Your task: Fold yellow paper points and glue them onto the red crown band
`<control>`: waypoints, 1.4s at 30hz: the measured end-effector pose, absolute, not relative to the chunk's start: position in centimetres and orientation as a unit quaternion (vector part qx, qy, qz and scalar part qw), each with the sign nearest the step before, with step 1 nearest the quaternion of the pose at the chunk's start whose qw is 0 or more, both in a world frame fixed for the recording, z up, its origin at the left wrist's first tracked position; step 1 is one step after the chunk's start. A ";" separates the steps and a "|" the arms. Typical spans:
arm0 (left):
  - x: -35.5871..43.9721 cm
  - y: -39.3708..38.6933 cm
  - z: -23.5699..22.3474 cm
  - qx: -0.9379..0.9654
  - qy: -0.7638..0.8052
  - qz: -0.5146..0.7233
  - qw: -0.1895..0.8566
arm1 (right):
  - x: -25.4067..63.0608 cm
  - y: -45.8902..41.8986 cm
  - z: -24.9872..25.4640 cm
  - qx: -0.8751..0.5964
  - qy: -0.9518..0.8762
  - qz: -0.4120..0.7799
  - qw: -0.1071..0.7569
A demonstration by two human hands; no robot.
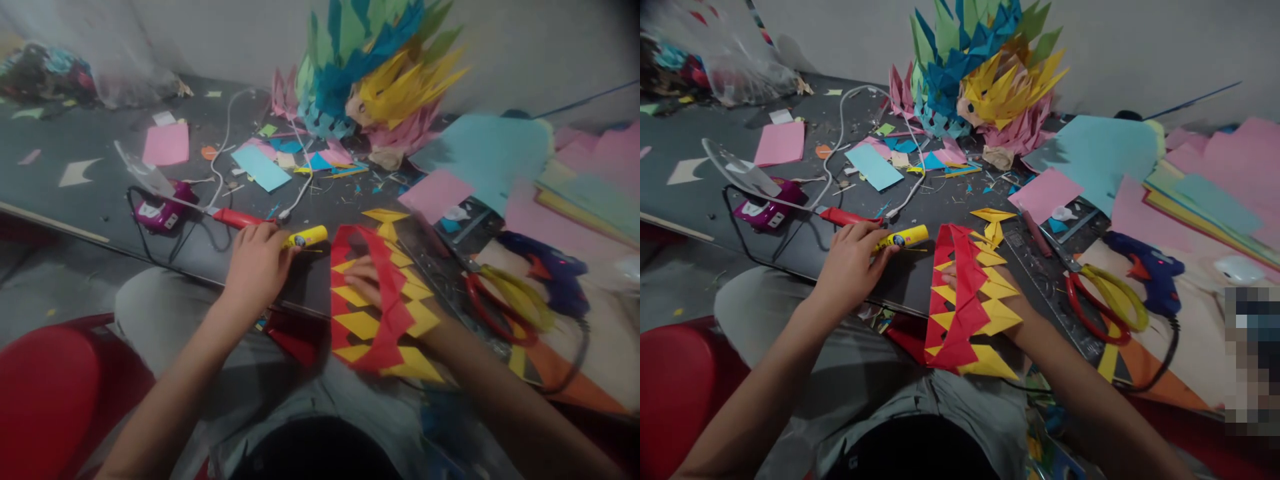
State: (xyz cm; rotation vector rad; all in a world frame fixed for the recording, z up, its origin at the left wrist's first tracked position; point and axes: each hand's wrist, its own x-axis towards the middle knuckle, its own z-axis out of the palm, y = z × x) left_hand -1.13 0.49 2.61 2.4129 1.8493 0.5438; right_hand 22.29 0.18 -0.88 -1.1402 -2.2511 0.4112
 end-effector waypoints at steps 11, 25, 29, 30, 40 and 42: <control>-0.3 -1.3 0.5 0.737 0.610 0.289 -0.035 | 21.2 0.7 -1.3 -0.302 -0.910 0.119 0.258; 2.1 -4.6 -0.9 0.784 0.527 0.300 0.133 | 20.0 0.9 0.2 -0.428 -0.846 0.188 0.256; 2.2 -4.8 -0.8 0.780 0.532 0.298 0.142 | 20.9 0.9 -0.3 -0.419 -0.841 0.217 0.264; 2.3 -5.0 -0.8 0.780 0.531 0.300 0.143 | 21.0 1.0 -0.4 -0.411 -0.845 0.218 0.263; 3.3 -6.4 -0.9 0.788 0.507 0.314 0.153 | 21.9 -0.2 -0.8 -0.385 -0.833 0.249 0.310; 3.3 -6.2 -1.0 0.785 0.506 0.319 0.158 | 22.4 -0.5 -1.0 -0.395 -0.827 0.253 0.311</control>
